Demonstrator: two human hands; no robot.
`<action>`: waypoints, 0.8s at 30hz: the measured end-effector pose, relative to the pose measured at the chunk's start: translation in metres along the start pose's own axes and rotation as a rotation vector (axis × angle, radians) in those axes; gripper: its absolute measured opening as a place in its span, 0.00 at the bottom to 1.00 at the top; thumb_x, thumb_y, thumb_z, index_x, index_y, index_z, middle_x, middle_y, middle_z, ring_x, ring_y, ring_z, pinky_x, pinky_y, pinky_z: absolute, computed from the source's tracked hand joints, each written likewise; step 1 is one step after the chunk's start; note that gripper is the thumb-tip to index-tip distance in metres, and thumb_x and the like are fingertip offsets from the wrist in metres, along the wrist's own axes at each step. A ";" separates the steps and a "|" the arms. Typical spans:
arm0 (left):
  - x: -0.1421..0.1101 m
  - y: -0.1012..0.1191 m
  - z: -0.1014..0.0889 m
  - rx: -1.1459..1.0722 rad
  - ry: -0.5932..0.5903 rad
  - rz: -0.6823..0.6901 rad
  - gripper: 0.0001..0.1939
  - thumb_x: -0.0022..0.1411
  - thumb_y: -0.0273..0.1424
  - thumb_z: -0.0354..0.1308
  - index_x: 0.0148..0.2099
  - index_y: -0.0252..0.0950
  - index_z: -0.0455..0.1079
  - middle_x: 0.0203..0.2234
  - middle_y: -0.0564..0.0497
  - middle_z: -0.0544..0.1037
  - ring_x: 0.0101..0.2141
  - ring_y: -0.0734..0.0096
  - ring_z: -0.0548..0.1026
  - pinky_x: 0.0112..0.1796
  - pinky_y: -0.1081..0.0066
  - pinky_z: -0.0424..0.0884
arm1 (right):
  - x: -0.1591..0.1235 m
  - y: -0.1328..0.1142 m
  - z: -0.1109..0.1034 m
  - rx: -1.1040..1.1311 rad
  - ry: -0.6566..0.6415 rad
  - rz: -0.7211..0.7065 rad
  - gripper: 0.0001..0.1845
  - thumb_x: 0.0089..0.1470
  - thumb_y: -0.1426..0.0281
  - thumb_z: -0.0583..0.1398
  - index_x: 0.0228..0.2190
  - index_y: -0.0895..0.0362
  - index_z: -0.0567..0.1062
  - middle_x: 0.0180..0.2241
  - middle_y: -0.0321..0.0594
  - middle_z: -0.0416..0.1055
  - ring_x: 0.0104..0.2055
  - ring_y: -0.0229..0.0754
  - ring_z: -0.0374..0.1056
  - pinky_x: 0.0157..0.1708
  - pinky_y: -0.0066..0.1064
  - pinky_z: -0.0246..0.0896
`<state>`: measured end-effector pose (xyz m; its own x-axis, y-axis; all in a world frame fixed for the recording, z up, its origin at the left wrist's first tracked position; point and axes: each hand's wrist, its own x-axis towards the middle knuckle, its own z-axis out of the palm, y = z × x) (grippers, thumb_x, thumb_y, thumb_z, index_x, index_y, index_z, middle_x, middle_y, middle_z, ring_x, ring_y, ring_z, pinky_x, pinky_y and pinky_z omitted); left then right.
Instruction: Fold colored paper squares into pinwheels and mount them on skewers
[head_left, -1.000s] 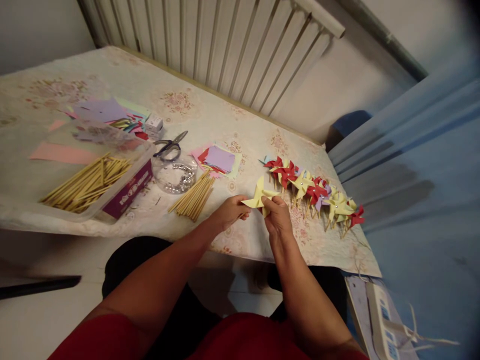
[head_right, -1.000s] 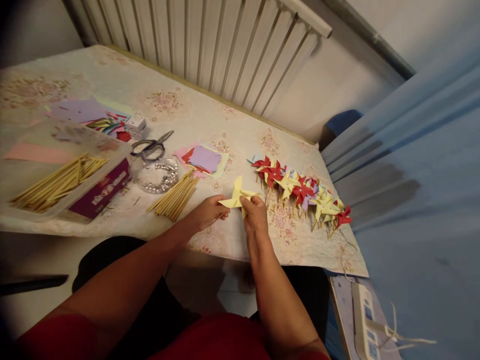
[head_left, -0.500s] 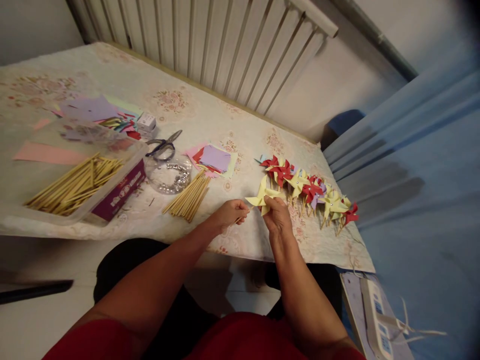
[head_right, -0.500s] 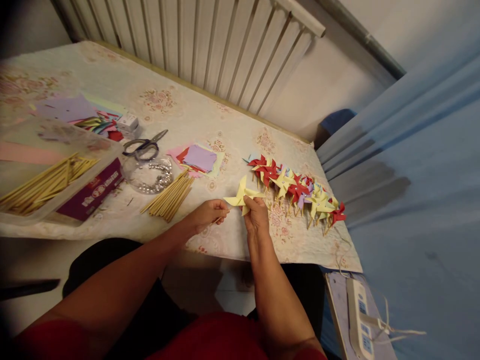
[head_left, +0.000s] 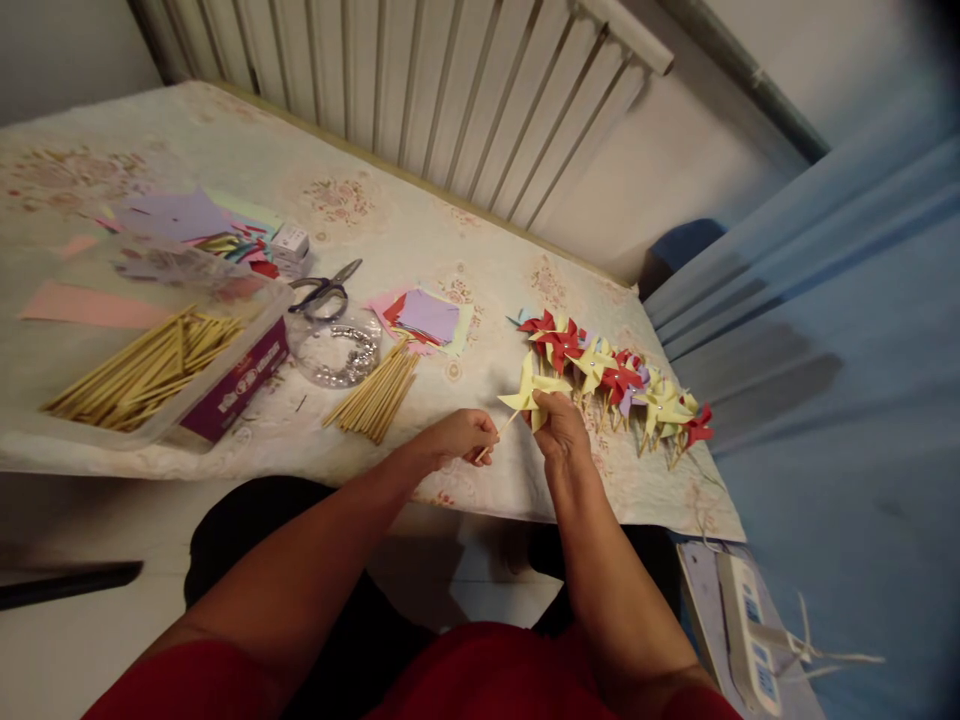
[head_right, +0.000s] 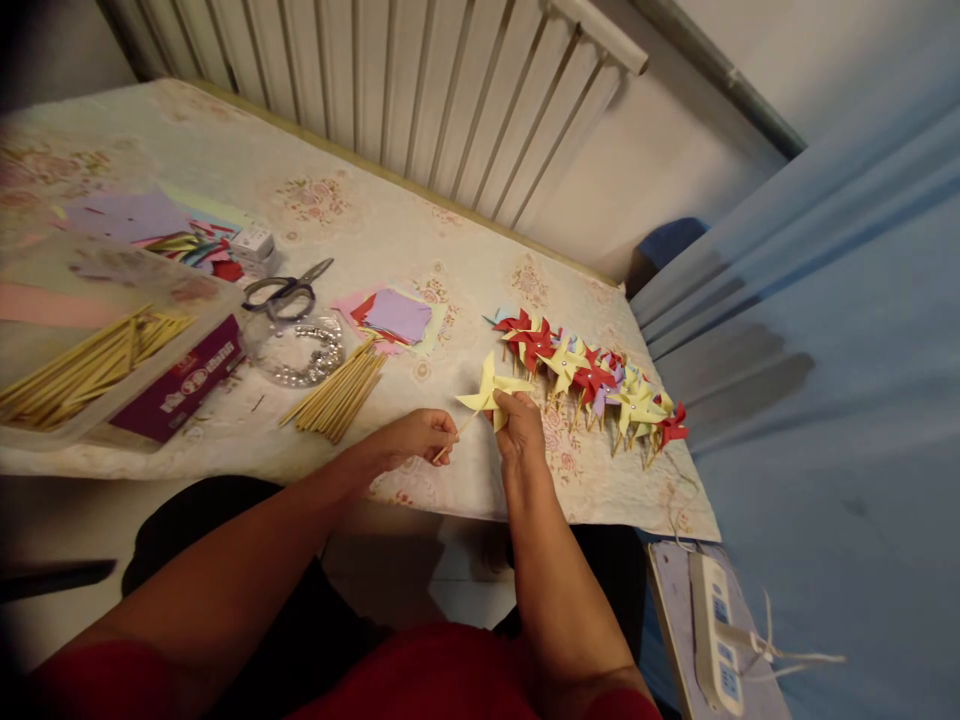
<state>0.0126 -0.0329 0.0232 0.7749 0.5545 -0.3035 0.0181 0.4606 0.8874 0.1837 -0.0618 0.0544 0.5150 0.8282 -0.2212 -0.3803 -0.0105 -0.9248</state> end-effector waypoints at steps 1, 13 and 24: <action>0.000 0.001 0.000 0.008 -0.017 -0.010 0.06 0.48 0.28 0.60 0.28 0.34 0.65 0.15 0.55 0.69 0.18 0.75 0.69 0.24 0.73 0.62 | 0.000 -0.002 0.000 -0.002 0.000 0.010 0.16 0.32 0.73 0.71 0.21 0.56 0.68 0.21 0.30 0.70 0.22 0.32 0.65 0.21 0.24 0.63; 0.006 -0.001 -0.005 -0.192 0.207 0.102 0.11 0.48 0.31 0.64 0.28 0.33 0.65 0.20 0.53 0.72 0.22 0.77 0.70 0.30 0.73 0.65 | -0.029 0.038 -0.012 -0.195 0.012 0.072 0.19 0.37 0.58 0.71 0.27 0.57 0.75 0.22 0.36 0.74 0.21 0.34 0.66 0.23 0.26 0.62; 0.011 -0.008 -0.007 -0.148 0.238 0.190 0.09 0.49 0.32 0.60 0.27 0.34 0.64 0.16 0.57 0.66 0.18 0.79 0.63 0.23 0.75 0.58 | -0.042 0.063 -0.004 -0.343 -0.307 0.081 0.10 0.45 0.63 0.65 0.27 0.58 0.78 0.24 0.37 0.76 0.20 0.32 0.63 0.22 0.25 0.55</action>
<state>0.0159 -0.0256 0.0105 0.5862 0.7780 -0.2258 -0.2178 0.4198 0.8811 0.1414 -0.0992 0.0040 0.2234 0.9438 -0.2434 -0.1072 -0.2244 -0.9686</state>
